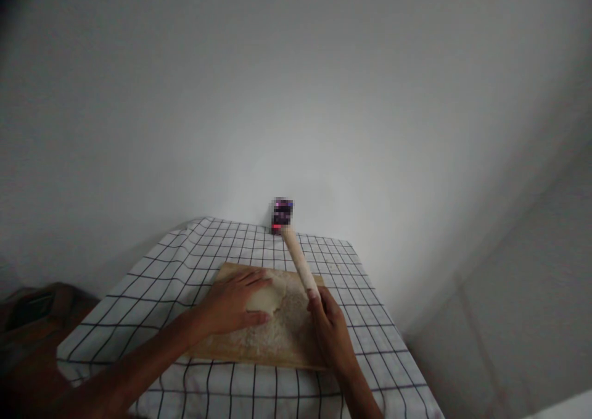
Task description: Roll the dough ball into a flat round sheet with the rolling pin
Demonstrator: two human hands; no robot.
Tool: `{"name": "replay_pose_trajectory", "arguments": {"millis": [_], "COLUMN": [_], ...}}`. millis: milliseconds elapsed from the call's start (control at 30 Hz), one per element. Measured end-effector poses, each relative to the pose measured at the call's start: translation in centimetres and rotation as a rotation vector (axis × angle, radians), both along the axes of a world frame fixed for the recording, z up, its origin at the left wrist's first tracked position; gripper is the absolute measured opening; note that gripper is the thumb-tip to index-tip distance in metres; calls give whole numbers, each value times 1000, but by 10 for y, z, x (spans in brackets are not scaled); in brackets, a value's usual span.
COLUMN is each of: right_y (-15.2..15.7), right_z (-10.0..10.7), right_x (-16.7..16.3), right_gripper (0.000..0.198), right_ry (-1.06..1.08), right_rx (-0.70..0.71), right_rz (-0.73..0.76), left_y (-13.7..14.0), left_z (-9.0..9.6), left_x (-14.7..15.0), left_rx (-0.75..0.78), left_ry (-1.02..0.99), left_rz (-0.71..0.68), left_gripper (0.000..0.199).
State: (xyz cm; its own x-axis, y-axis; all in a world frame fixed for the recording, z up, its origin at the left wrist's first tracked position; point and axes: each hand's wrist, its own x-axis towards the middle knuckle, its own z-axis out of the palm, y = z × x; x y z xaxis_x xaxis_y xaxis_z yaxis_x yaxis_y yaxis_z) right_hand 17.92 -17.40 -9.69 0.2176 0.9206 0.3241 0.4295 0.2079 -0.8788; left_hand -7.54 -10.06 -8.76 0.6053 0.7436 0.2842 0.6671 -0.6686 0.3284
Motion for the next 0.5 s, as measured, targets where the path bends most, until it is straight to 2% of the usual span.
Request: {"name": "replay_pose_trajectory", "arguments": {"millis": [100, 200, 333, 433, 500], "right_y": [5, 12, 23, 32, 37], "right_z": [2, 2, -2, -7, -9], "right_x": [22, 58, 100, 114, 116], "right_gripper": [64, 68, 70, 69, 69], "right_ry": [-86, -382, -692, -762, -782], "right_rx": [-106, -169, -266, -322, -337], "right_rz": [-34, -74, -70, -32, 4], "left_y": [-15, -20, 2, 28, 45], "left_z": [-5, -5, 8, 22, 29], "left_x": [12, 17, 15, 22, 35], "left_rx": [74, 103, -8, -52, -81], "left_ry": [-11, -26, -38, -118, -180], "left_rz": [142, 192, 89, -12, -15], "left_gripper": [66, 65, 56, 37, 38]}}
